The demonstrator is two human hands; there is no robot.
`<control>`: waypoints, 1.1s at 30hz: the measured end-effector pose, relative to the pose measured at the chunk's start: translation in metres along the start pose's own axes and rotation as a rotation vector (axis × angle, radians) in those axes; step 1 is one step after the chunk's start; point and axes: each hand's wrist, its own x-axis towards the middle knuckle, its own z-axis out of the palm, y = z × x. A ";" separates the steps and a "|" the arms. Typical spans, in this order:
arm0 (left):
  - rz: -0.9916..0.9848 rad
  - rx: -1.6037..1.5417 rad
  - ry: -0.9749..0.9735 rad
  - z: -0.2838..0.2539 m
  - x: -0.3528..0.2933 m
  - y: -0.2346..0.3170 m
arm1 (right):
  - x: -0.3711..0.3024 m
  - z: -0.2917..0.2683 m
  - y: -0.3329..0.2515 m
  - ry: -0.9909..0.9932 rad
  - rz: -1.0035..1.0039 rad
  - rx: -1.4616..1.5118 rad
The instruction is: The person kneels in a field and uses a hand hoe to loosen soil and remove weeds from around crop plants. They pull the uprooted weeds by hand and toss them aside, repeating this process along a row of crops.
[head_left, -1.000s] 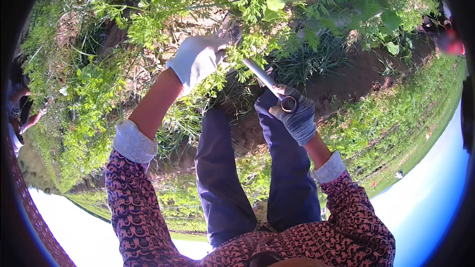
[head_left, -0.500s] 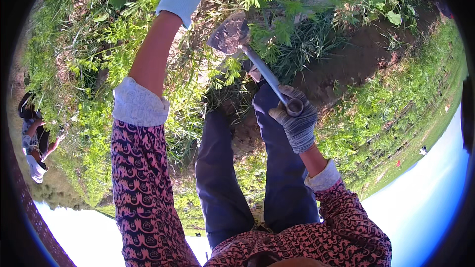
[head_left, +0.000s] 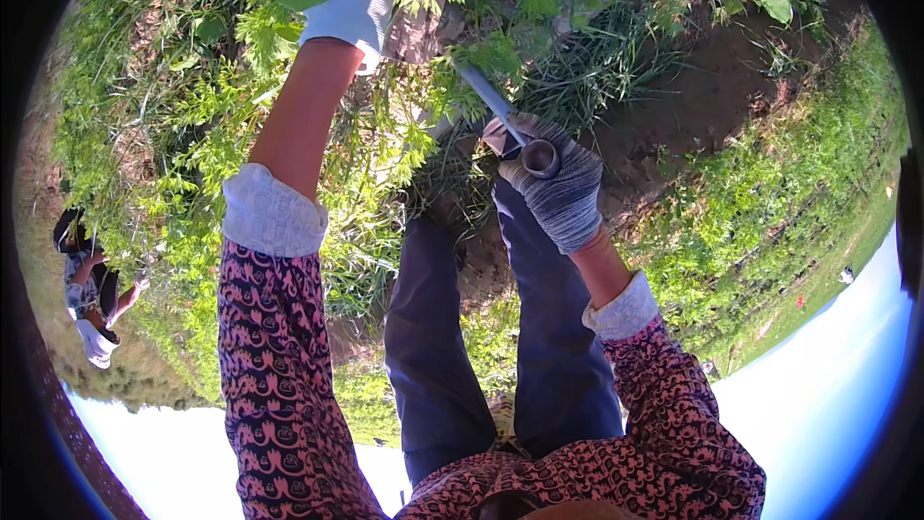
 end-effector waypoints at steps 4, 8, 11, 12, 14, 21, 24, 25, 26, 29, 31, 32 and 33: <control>-0.138 -0.346 -0.120 0.069 0.013 -0.008 | 0.004 0.006 0.005 0.003 -0.081 0.030; -0.003 -0.315 -0.290 0.039 0.002 -0.011 | 0.006 0.005 0.003 -0.014 -0.133 -0.038; -0.158 -0.474 -0.228 0.040 -0.006 -0.013 | 0.006 0.008 0.001 -0.014 -0.157 -0.089; -0.112 -0.383 -0.199 0.038 -0.006 -0.011 | 0.008 0.009 0.002 -0.001 -0.161 -0.104; -0.258 -0.537 -0.163 0.019 -0.006 -0.008 | 0.022 0.014 0.002 -0.015 -0.136 -0.223; -0.171 -0.443 -0.144 0.050 -0.022 0.008 | -0.004 0.014 -0.020 -0.024 -0.111 -0.153; -0.636 -1.497 -0.182 0.017 -0.062 0.026 | -0.036 -0.003 -0.015 0.010 -0.026 -0.161; -0.747 -1.643 -0.162 0.006 -0.093 0.029 | -0.047 -0.009 -0.011 0.023 -0.007 -0.141; -0.841 -1.682 -0.142 -0.001 -0.131 0.032 | -0.057 -0.014 -0.013 0.033 0.010 -0.121; -1.116 -1.764 -0.253 0.005 -0.254 0.037 | -0.083 -0.032 -0.028 0.002 -0.021 -0.217; -0.869 -1.503 -0.236 0.044 -0.363 0.058 | -0.100 -0.040 -0.027 -0.010 -0.030 -0.255; -1.048 -1.734 -0.299 0.066 -0.423 0.077 | -0.106 -0.042 -0.027 -0.030 -0.004 -0.239; -0.850 -1.422 -0.703 0.058 -0.444 0.074 | -0.112 -0.042 -0.027 -0.042 0.027 -0.226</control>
